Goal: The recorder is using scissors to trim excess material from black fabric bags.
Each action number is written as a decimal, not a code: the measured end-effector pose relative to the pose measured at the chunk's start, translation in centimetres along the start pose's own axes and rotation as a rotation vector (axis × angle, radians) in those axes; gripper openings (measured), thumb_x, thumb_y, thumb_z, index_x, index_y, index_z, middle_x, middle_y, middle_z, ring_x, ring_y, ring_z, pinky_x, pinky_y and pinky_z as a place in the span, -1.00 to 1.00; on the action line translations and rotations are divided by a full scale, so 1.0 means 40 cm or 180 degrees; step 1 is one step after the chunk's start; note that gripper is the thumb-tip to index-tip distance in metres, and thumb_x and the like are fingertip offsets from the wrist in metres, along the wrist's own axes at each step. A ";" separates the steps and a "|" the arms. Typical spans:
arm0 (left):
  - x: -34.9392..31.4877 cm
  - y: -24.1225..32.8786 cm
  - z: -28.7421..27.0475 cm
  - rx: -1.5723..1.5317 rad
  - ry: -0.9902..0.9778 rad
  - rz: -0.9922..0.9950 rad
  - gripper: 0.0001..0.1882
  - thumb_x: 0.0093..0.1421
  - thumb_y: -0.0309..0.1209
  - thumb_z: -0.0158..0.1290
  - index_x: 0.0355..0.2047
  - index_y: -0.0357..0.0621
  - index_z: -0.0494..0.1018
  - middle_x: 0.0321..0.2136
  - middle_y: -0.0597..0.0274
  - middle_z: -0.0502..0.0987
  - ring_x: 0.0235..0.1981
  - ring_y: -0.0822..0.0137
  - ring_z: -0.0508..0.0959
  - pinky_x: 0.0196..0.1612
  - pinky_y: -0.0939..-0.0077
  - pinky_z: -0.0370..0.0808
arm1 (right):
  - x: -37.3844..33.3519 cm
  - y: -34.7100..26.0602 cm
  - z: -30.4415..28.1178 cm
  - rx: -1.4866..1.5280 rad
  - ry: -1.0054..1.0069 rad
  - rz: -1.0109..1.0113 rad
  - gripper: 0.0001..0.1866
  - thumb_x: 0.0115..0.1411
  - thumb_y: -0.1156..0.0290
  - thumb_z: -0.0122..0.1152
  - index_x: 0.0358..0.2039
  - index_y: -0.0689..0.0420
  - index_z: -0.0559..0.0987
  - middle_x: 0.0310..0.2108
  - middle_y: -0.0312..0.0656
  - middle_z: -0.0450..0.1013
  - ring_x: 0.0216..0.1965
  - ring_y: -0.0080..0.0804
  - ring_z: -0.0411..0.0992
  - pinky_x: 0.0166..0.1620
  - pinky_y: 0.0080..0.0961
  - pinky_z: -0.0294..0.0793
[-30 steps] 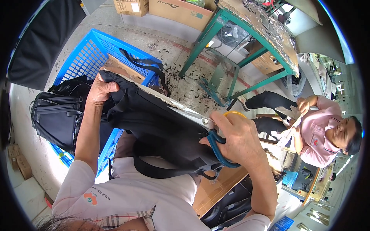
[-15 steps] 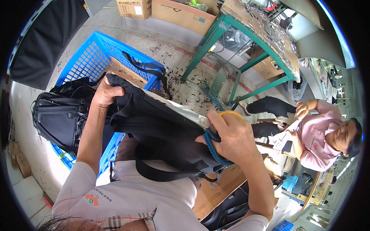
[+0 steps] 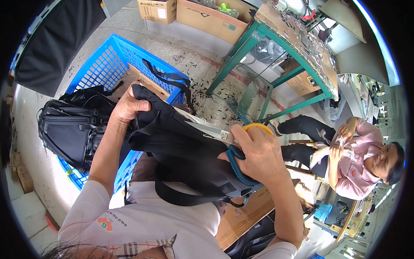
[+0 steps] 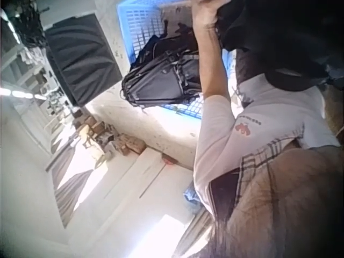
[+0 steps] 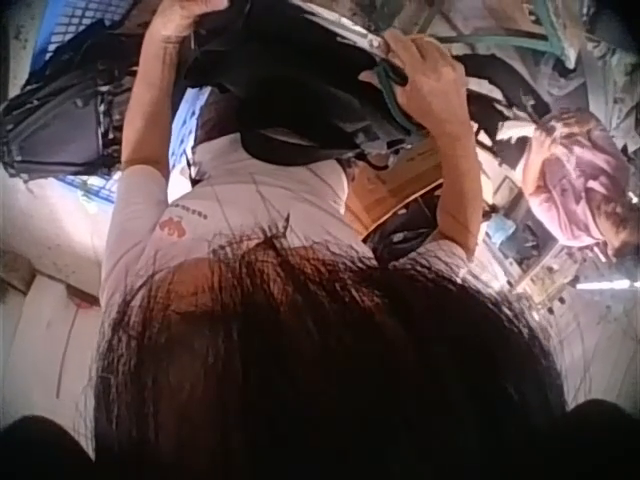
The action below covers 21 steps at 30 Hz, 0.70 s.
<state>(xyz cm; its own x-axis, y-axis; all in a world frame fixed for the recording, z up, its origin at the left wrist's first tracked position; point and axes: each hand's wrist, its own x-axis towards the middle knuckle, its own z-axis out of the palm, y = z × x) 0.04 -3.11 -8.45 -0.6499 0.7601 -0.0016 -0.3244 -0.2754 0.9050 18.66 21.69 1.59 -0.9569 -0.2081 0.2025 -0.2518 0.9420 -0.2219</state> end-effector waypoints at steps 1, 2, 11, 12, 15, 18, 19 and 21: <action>-0.003 0.002 -0.001 0.0007 0.0019 0.0010 -0.52 -0.27 -0.40 0.32 -0.27 -0.28 0.49 -0.33 0.25 0.54 -0.29 0.41 0.48 -0.12 0.61 0.37 | -0.003 0.001 0.005 0.0007 0.0002 -0.0021 -0.48 -0.23 0.11 0.39 -0.31 0.13 0.42 -0.63 -0.20 0.29 -0.59 -0.21 0.34 -0.50 -0.38 0.36; -0.002 0.003 0.006 -0.0034 0.0060 0.0011 -0.51 -0.27 -0.42 0.32 -0.26 -0.28 0.48 -0.33 0.26 0.53 -0.28 0.41 0.48 -0.11 0.60 0.36 | -0.009 0.002 0.007 -0.0049 -0.0060 0.0031 -0.48 -0.23 0.10 0.38 -0.31 0.14 0.42 -0.63 -0.20 0.29 -0.59 -0.21 0.34 -0.49 -0.38 0.36; -0.004 -0.008 -0.002 -0.0107 0.0057 -0.0150 -0.51 -0.24 -0.46 0.31 -0.22 -0.26 0.47 -0.31 0.26 0.53 -0.25 0.41 0.47 -0.09 0.58 0.36 | 0.034 -0.002 0.022 -0.0027 0.0165 -0.0186 -0.45 -0.25 0.10 0.39 -0.29 0.14 0.42 -0.61 -0.20 0.30 -0.58 -0.22 0.33 -0.51 -0.39 0.33; -0.006 -0.008 -0.003 -0.0144 0.0099 -0.0122 -0.50 -0.24 -0.46 0.31 -0.21 -0.26 0.46 -0.31 0.26 0.53 -0.26 0.41 0.47 -0.09 0.58 0.36 | 0.037 -0.002 0.027 -0.0020 0.0152 -0.0210 -0.42 -0.27 0.11 0.41 -0.28 0.15 0.42 -0.59 -0.20 0.30 -0.57 -0.23 0.32 -0.51 -0.40 0.31; -0.010 -0.013 -0.008 -0.0116 0.0120 -0.0201 -0.50 -0.23 -0.46 0.32 -0.22 -0.26 0.46 -0.33 0.27 0.53 -0.28 0.42 0.48 -0.12 0.59 0.37 | 0.022 -0.002 0.033 -0.0071 0.0007 -0.0128 -0.43 -0.26 0.11 0.40 -0.28 0.16 0.42 -0.59 -0.19 0.30 -0.57 -0.23 0.32 -0.51 -0.40 0.31; -0.006 -0.025 -0.011 -0.0119 0.0169 -0.0216 -0.52 -0.23 -0.46 0.32 -0.23 -0.26 0.46 -0.34 0.27 0.53 -0.31 0.42 0.49 -0.13 0.60 0.38 | 0.016 0.006 0.040 -0.0175 0.0029 -0.0111 -0.45 -0.23 0.05 0.36 -0.29 0.13 0.42 -0.63 -0.20 0.30 -0.60 -0.23 0.35 -0.51 -0.37 0.36; -0.003 -0.031 -0.013 -0.0114 0.0174 -0.0224 -0.52 -0.23 -0.46 0.32 -0.23 -0.26 0.46 -0.34 0.27 0.53 -0.31 0.42 0.49 -0.13 0.60 0.38 | 0.016 0.010 0.042 -0.0164 0.0029 -0.0110 -0.45 -0.23 0.05 0.36 -0.29 0.13 0.42 -0.63 -0.20 0.30 -0.60 -0.23 0.35 -0.51 -0.37 0.36; -0.004 -0.038 -0.022 -0.0087 0.0124 -0.0229 -0.50 -0.24 -0.45 0.32 -0.22 -0.25 0.46 -0.33 0.27 0.52 -0.29 0.42 0.48 -0.12 0.60 0.37 | 0.021 0.010 0.044 -0.0043 0.0041 -0.0130 -0.44 -0.22 0.04 0.35 -0.27 0.13 0.43 -0.63 -0.20 0.30 -0.61 -0.22 0.35 -0.51 -0.37 0.37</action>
<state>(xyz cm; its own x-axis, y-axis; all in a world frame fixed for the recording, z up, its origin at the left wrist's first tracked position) 0.03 -3.33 -10.18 -0.6502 0.7551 -0.0834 -0.3895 -0.2371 0.8900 17.51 21.44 0.00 -0.9439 -0.2431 0.2234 -0.2885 0.9363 -0.2004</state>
